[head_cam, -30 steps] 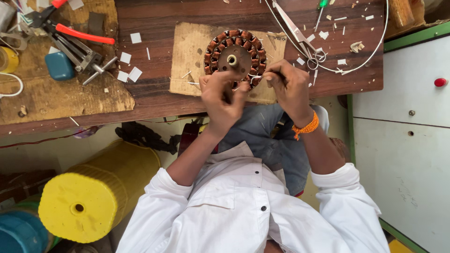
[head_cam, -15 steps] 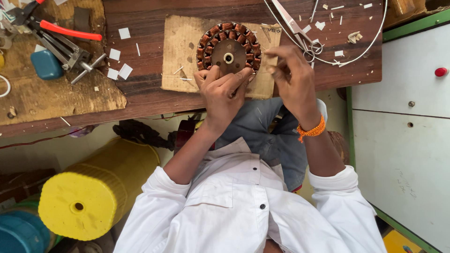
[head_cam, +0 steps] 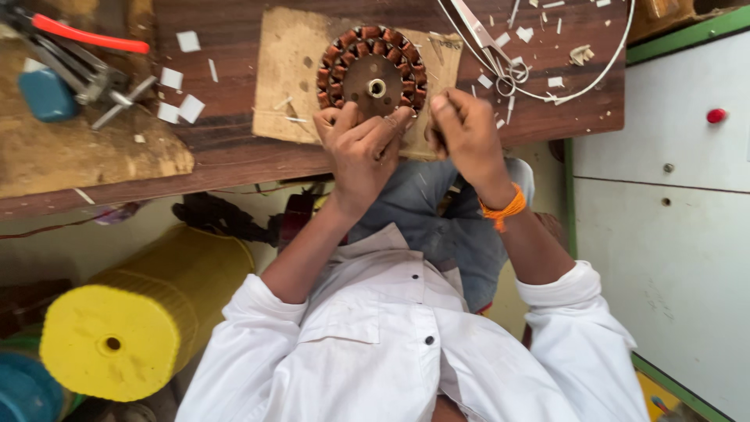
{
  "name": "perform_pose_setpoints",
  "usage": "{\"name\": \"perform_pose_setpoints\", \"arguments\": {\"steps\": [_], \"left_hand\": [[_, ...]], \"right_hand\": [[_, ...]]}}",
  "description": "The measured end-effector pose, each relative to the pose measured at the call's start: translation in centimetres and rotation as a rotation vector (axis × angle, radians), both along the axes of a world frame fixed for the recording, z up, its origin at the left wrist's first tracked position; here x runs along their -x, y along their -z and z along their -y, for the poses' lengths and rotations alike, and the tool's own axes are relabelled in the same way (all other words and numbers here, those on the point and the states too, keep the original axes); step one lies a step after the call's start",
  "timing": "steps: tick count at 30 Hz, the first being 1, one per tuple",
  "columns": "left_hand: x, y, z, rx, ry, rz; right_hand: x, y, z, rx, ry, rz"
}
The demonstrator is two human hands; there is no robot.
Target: The person inserts insulated wires into slots of a copper-wound motor stator, then strips and twists wire ends together. The person works at a cluttered bench with tools and spare wire pieces visible.
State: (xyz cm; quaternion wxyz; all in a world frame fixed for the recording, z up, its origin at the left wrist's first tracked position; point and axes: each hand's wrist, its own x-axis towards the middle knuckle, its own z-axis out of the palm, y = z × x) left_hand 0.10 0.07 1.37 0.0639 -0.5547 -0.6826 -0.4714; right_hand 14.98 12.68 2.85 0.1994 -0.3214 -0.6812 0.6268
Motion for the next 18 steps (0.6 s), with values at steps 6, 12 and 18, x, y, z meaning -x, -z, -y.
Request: {"name": "perform_pose_setpoints", "arguments": {"steps": [6,12,18], "left_hand": [[0.1,0.2,0.0,0.022,0.013,0.005],[0.0,-0.1,-0.1,0.014,0.018,0.053],[0.1,0.1,0.0,0.007,0.026,0.064]], "right_hand": [[-1.3,-0.9,-0.7,-0.355,0.020,0.085],[-0.7,-3.1,-1.4,-1.414,-0.105,0.036],[-0.5,-3.6,-2.0,-1.467,-0.339,0.028]]}}
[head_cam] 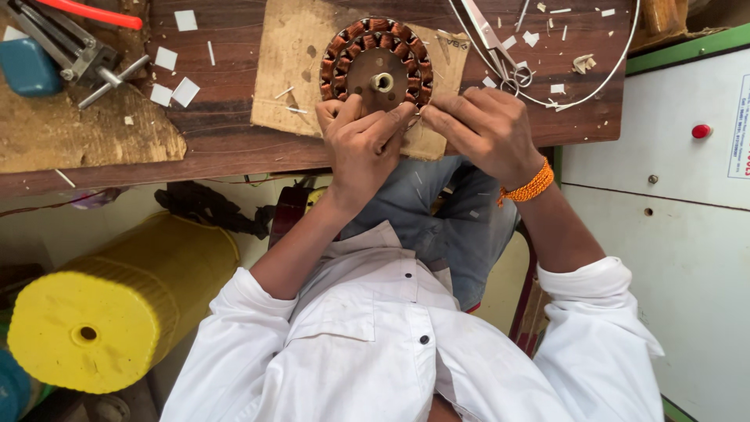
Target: The person inserts insulated wires into slots of a copper-wound motor stator, then strips and twists wire ends together. The person works at a cluttered bench with tools and spare wire pieces visible.
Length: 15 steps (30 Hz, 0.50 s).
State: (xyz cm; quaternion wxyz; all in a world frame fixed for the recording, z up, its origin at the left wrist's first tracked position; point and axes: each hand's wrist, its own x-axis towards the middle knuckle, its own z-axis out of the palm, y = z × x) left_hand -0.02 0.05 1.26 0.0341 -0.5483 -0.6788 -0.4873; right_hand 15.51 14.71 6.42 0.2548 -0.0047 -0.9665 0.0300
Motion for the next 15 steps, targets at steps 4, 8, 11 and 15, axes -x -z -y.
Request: {"name": "perform_pose_setpoints", "arguments": {"steps": [4,8,11,15], "left_hand": [[-0.2,0.2,-0.2,-0.008,-0.024,-0.043],[-0.2,0.3,-0.1,-0.013,-0.016,-0.044],[-0.1,0.2,0.0,0.009,-0.003,-0.020],[-0.1,-0.1,-0.2,0.011,-0.023,-0.040]], "right_hand": [[0.6,2.4,1.9,0.692,0.318,-0.019],[0.2,3.5,0.8,1.407,0.397,0.037],[-0.5,3.0,-0.5,0.776,0.360,-0.081],[-1.3,1.1,-1.4,0.081,0.086,-0.100]]}}
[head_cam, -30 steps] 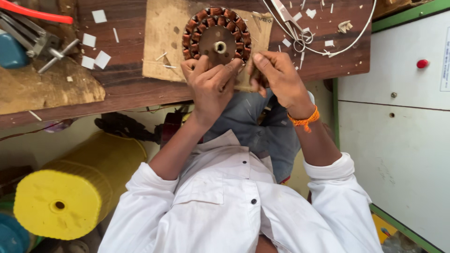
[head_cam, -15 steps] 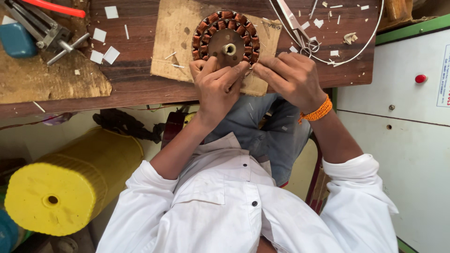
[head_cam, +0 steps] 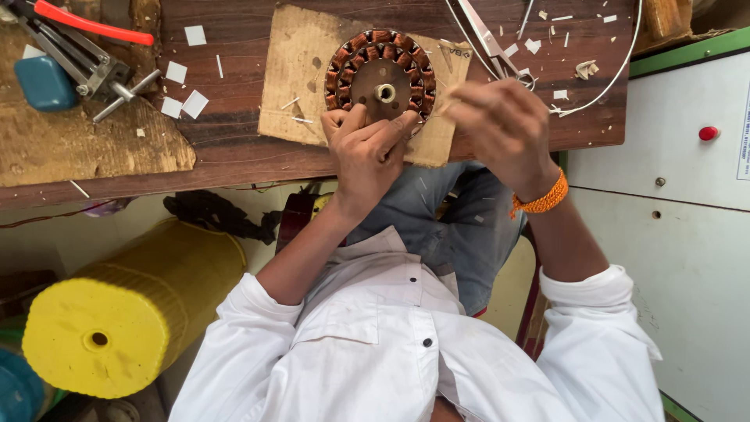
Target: The person inserts insulated wires into slots of a copper-wound motor stator, then strips and twists wire ends together. The person works at a cluttered bench with tools and spare wire pieces visible.
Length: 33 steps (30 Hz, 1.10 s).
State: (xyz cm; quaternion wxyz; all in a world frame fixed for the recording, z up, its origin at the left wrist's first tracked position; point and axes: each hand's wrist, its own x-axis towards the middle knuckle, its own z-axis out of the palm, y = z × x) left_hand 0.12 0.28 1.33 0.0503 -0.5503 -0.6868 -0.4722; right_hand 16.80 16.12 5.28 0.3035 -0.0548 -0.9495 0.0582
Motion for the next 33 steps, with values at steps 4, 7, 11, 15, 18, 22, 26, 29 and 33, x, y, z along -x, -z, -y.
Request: {"name": "perform_pose_setpoints", "arguments": {"steps": [4,7,11,15,18,22,26,29,33], "left_hand": [[0.1,-0.1,0.0,-0.001,0.024,0.048],[0.1,0.1,0.2,-0.001,0.021,0.061],[0.0,0.5,0.0,0.004,0.039,0.092],[0.4,1.2,-0.4,-0.073,0.028,0.049],[0.4,1.8,-0.7,-0.113,-0.014,0.077],[0.4,2.2,-1.0,-0.068,-0.054,0.050],[0.2,1.8,-1.0,-0.080,-0.098,0.015],[0.4,1.3,-0.8,-0.065,-0.109,0.025],[0.6,-0.5,-0.5,-0.058,-0.112,0.032]], "right_hand": [[0.4,-1.1,-0.9,-0.243,-0.163,0.163],[0.9,-1.3,-1.8,-0.226,-0.242,0.139],[1.5,-1.5,-2.1,-0.303,-0.276,0.095],[2.0,-1.4,-1.1,-0.186,-0.255,0.153],[2.1,-0.2,-0.1,0.110,-0.131,0.160],[1.2,2.5,-0.3,0.270,0.071,0.145],[-1.3,4.2,-1.9,0.335,0.172,0.092],[-3.5,4.3,-2.5,0.493,0.221,-0.057],[-4.7,4.8,-1.6,0.978,0.212,-0.466]]}}
